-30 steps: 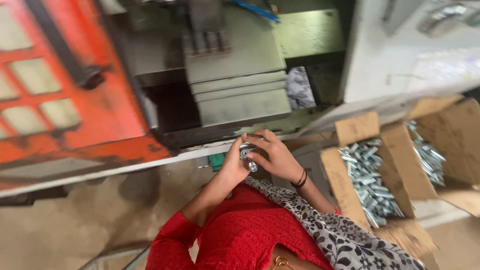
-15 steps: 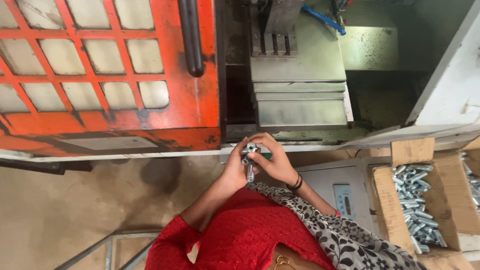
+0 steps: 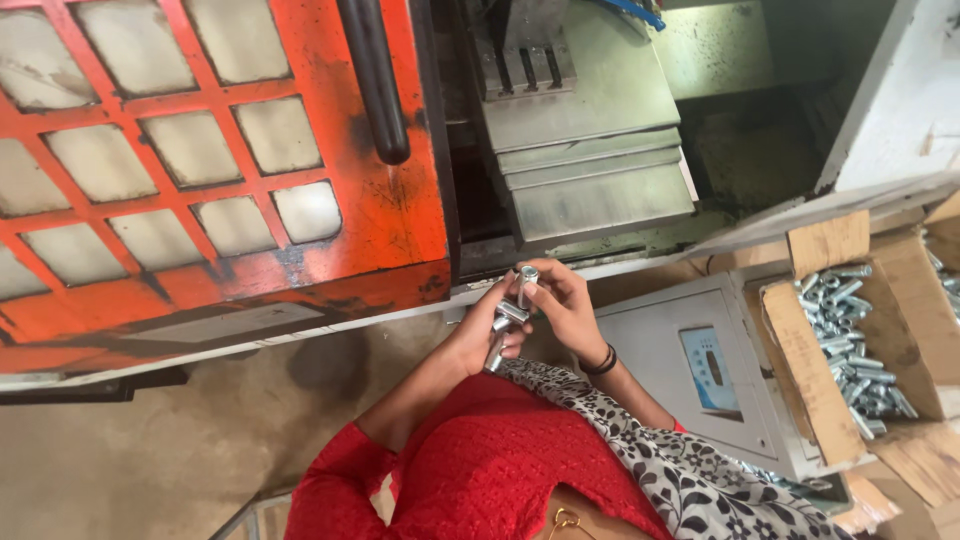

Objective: The person repeatedly picks up small cylindrical metal parts from a cardboard box and inserts them one by one into a slot on a red industrial machine. The person then retrieves the processed parts and places them into a second box.

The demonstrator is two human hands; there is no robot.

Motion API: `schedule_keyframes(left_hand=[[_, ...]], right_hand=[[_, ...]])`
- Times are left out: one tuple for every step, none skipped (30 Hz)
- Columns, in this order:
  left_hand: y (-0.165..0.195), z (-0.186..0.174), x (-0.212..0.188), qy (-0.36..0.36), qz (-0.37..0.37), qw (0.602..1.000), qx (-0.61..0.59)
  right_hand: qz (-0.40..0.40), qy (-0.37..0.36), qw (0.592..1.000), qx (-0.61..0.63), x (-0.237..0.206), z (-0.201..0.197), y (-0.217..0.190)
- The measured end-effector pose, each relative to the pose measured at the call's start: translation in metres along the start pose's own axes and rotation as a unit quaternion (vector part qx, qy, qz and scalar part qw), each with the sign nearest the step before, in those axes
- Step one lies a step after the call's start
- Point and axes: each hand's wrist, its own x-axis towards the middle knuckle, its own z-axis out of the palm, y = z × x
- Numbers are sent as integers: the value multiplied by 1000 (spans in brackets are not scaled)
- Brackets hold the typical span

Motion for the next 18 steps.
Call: schedule_keyframes(left_hand=[[1,-1,-1,-18,-3,1000,22],[1,0,-2,-18,0,999,40],[3,1,-2,-17,3,998,59],[4,3,-3,-17,6,997,79],[4,5,-3,-16,3,997,79],[4,7,-3,-15,1,997,81],[5,9,-2,-14,1,997,82],[7,9,0,-19,-1,997,74],[8,9,1,-24,-5,997,67],[7,9,3,-28,-12,998,60],[10,9,6,-47,-11,997,64],[12,9,10,-67,-17,996,64],[10,11,13,-87,-24,994,60],[9,13,14,-73,-22,995,63],[12,15,17,-62,-13,996,70],[16,20,21,-53,3,996,78],[19,26,23,-62,5,995,72],[22,31,24,-69,7,995,66]], right_hand=[[-1,7,1000,0,-2,0,0],[-1,15,1000,1,-4,0,0],[2,19,1000,2,-6,0,0],[3,24,1000,2,-7,0,-2],[4,27,1000,3,-8,-1,-4],[-12,27,999,-12,-8,-1,-6],[-29,26,999,-28,-7,-2,-8],[-45,24,998,-43,-6,-2,-11],[-45,22,997,-59,-6,-3,-13],[-43,23,996,-73,-4,-5,-16],[-37,28,995,-85,-5,-6,-18],[-49,20,996,-71,-4,-10,-22],[-57,12,997,-57,-5,-12,-24],[-38,20,998,-55,-6,-14,-27],[-25,26,998,-54,-4,-18,-31],[-17,27,998,-55,-2,-22,-35],[-35,23,997,-68,1,-24,-39],[-52,18,995,-80,4,-27,-43]])
